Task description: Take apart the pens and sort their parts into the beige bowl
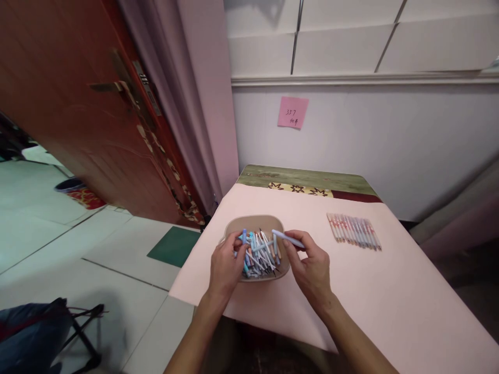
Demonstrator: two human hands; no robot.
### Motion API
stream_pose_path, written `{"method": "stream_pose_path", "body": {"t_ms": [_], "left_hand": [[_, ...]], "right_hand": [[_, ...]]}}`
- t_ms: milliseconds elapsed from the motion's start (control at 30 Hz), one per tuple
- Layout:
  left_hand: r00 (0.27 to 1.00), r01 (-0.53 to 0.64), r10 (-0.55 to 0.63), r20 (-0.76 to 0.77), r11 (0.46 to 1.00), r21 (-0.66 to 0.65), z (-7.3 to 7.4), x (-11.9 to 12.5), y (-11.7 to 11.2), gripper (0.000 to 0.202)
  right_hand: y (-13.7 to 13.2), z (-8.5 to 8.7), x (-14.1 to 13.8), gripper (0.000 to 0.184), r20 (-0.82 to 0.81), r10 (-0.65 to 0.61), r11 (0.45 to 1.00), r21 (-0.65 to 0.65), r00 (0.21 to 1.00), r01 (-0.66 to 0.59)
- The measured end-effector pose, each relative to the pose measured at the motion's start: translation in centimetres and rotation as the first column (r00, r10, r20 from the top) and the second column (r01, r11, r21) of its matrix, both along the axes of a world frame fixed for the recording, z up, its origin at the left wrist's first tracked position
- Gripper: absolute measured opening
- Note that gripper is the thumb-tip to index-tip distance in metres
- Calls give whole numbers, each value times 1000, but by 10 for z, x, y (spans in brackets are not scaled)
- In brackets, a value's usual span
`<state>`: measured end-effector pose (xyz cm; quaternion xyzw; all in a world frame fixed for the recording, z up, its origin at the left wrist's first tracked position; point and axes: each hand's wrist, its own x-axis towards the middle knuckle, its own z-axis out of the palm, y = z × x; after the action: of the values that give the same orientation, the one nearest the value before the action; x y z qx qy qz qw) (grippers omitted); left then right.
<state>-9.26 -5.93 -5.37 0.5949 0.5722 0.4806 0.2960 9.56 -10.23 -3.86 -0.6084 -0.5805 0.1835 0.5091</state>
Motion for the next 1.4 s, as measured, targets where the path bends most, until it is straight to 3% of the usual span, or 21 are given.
{"method": "stream_pose_path", "body": {"t_ms": [133,233,333,400,467,633,733,867,1067,1167,1233,1333,1400], "left_hand": [[977,-81,107,-185,987,140,2,-10,4,38],[970,-146,166,-178,982,122,-7,-26,6,48],[971,-179,197,136,975,-132,-22,-37,3,52],[889,-38,160,428,959,-280,-30,-33,-2,52],[791,85,127,598,946,-312,-33,-22,-10,52],[784,98,86,615,961,-260,-22,7,-16,50],[770,48,194,607,932,-359,-9,15,-5,43],[769,84,205,605,906,-414,-3,18,10,45],[751,-8,282,597,908,-418,-14,-2,29,43],[748,-88,341,570,901,-425,-18,-13,43,40],[751,-141,388,534,885,-444,-21,-18,53,41],[751,-201,445,487,857,-474,-24,-23,64,42],[735,-249,499,458,828,-502,-26,-25,71,43]], "right_hand": [[14,-9,9,39,126,108,994,-35,986,-104],[18,-29,20,42,119,-2,997,-79,993,11],[15,-54,25,48,31,-15,967,-253,999,22],[13,-68,25,44,-43,57,931,-359,997,-69],[10,-76,26,37,-66,106,908,-400,992,-124],[6,-63,37,38,-88,16,936,-349,996,-46],[9,-46,40,36,-127,82,909,-398,988,-126],[16,-33,41,36,-56,29,909,-414,998,-50],[20,-34,34,37,-321,230,902,-284,919,-325],[22,-42,43,38,-351,279,888,-260,894,-379],[22,-50,64,37,-278,216,912,-285,936,-295],[17,-61,117,36,-115,9,948,-316,993,-45],[13,-66,160,36,-7,-152,934,-327,988,141]]}}
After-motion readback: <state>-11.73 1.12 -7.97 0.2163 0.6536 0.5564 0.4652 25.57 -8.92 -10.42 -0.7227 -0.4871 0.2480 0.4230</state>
